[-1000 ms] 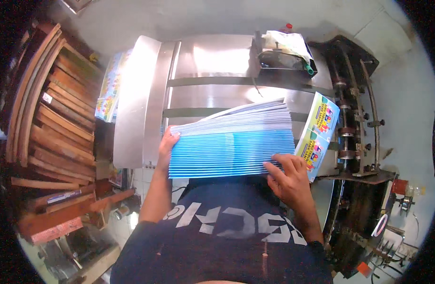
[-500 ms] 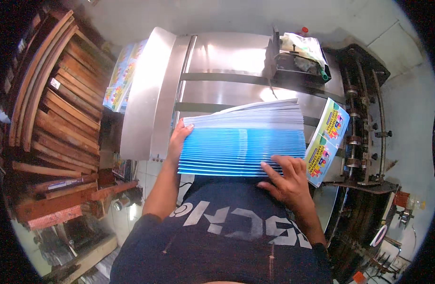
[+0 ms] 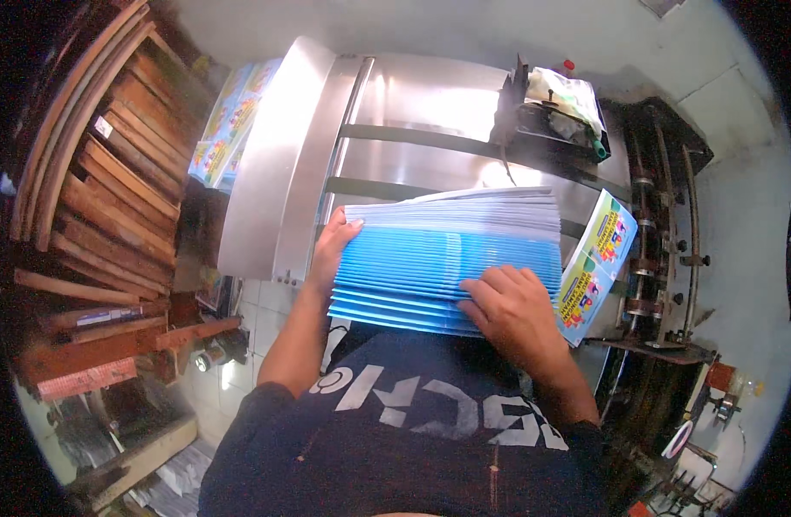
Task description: The person aligns, fans, and stacks printed booklets on a metal table by hand, places a bundle onto the floor, and gathers additional booklets on an adjacent workbench.
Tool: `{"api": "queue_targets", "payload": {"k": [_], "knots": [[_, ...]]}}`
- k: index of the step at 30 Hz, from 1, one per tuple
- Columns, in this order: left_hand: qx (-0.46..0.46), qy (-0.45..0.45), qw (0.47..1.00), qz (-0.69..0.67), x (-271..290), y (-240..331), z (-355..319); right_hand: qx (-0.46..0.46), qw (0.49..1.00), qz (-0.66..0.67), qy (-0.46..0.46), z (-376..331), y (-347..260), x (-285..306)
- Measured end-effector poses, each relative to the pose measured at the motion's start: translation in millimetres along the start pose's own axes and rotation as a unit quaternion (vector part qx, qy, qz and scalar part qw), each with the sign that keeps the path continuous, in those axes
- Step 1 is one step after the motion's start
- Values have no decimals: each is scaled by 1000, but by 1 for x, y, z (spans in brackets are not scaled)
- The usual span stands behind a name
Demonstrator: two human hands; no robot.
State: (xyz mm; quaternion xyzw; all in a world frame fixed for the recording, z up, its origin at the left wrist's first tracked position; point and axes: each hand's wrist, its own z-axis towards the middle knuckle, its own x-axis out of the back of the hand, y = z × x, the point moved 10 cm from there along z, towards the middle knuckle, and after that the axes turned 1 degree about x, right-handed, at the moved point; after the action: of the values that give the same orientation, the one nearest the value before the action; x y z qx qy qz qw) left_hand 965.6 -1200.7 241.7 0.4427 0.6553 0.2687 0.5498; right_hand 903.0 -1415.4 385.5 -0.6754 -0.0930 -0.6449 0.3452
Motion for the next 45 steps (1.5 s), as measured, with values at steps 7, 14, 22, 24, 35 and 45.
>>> {"api": "queue_targets", "payload": {"k": [7, 14, 22, 24, 35, 45], "knots": [[-7, 5, 1000, -9, 0, -2, 3, 1, 999, -6, -35, 5, -1, -5], [-13, -4, 999, -29, 1, -4, 4, 2, 999, 5, -34, 7, -1, -5], [-3, -2, 999, -33, 1, -5, 4, 13, 1000, -7, -17, 8, -2, -8], [-2, -4, 999, -35, 0, -3, 3, 7, 1000, -5, -16, 10, -2, -6], [-6, 0, 1000, -17, 1, -4, 2, -60, 997, 35, -37, 13, 9, -13], [-9, 16, 1000, -7, 4, -4, 3, -67, 997, 25, -29, 14, 14, -17]]}}
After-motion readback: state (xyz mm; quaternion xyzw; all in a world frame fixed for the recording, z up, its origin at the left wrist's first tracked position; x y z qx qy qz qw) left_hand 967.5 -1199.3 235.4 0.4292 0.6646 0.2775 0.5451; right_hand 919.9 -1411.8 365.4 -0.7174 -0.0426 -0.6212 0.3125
